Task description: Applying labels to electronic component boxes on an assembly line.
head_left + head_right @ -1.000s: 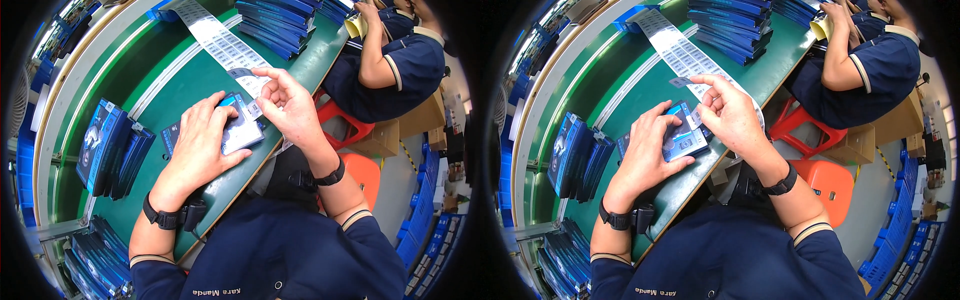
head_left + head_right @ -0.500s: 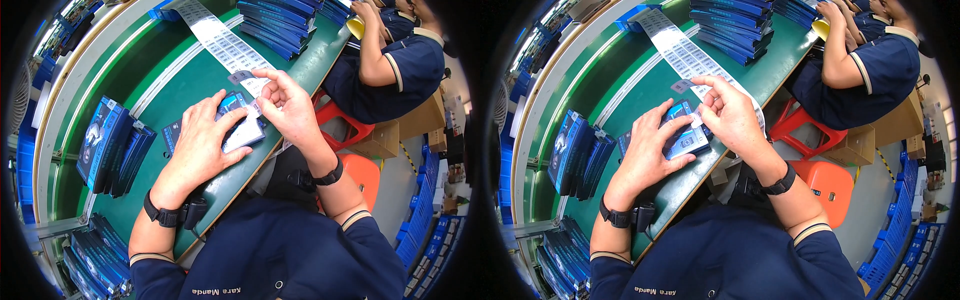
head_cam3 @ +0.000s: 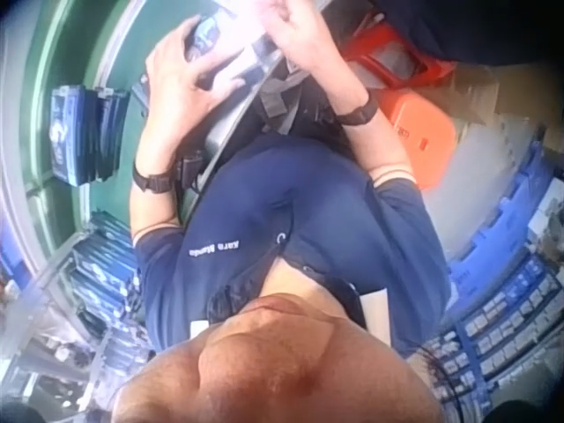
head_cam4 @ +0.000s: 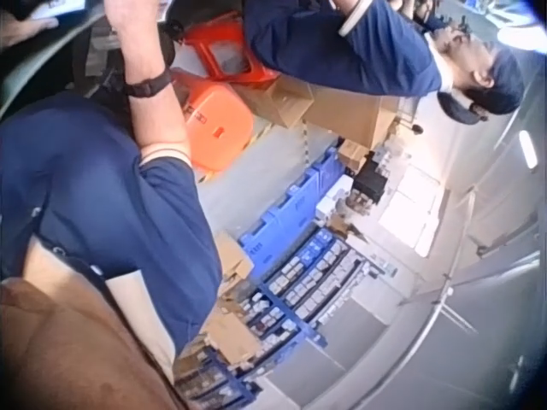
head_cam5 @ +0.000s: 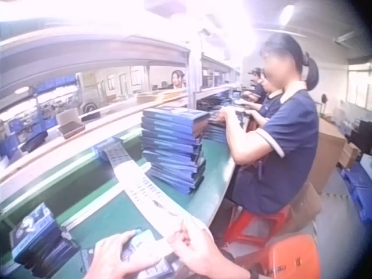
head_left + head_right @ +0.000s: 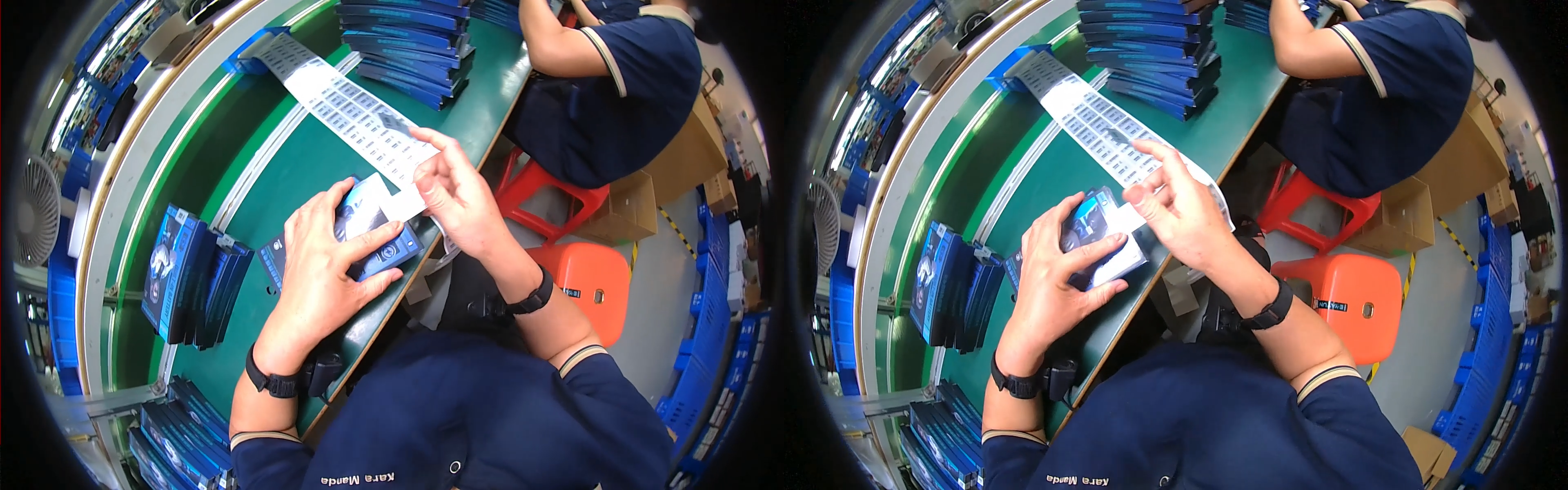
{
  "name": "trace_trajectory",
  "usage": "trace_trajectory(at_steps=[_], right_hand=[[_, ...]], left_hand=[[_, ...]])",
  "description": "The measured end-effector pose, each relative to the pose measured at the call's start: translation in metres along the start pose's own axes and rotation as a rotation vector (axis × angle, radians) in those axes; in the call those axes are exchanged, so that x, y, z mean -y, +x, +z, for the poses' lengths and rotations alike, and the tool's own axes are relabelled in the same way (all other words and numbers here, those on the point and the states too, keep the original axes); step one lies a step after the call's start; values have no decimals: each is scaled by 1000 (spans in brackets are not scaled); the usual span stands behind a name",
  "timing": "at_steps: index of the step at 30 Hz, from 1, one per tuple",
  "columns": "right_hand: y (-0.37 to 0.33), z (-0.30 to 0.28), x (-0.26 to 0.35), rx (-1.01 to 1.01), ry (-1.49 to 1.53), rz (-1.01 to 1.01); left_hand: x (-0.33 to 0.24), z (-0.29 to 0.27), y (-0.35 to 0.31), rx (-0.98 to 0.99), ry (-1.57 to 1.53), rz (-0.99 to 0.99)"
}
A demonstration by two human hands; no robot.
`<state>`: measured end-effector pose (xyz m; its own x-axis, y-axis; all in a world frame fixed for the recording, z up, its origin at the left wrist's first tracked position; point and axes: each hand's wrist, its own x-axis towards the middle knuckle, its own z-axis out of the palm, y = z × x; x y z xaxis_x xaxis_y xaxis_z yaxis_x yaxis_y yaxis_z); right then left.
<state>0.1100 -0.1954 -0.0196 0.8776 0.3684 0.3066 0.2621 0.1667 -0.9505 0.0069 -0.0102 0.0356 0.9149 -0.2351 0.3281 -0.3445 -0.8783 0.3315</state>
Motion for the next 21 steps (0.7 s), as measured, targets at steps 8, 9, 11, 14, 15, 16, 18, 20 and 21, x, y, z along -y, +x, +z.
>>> trace_trajectory(at_steps=[8,9,11,14,15,16,18,20,21], right_hand=[[-12,19,26,64,660,161],[-14,24,31,68,810,196],[-17,29,33,134,982,256],[-22,39,24,352,1153,217],[-22,45,29,269,997,379],[-27,43,27,365,862,283],[-24,42,31,345,816,331],[-24,45,27,349,792,202],[-25,44,28,363,661,152]], left_hand=[[-16,1,-5,-210,-126,132],[-15,4,-7,-206,-121,136],[-13,11,-9,-303,-192,197],[-21,13,-12,-385,-285,160],[-21,10,-14,-342,-223,167],[-24,5,-13,-346,-214,164],[-35,-9,-14,-200,-144,50],[-45,-25,-13,-139,-83,-16],[-48,-36,-14,-172,-60,4]])
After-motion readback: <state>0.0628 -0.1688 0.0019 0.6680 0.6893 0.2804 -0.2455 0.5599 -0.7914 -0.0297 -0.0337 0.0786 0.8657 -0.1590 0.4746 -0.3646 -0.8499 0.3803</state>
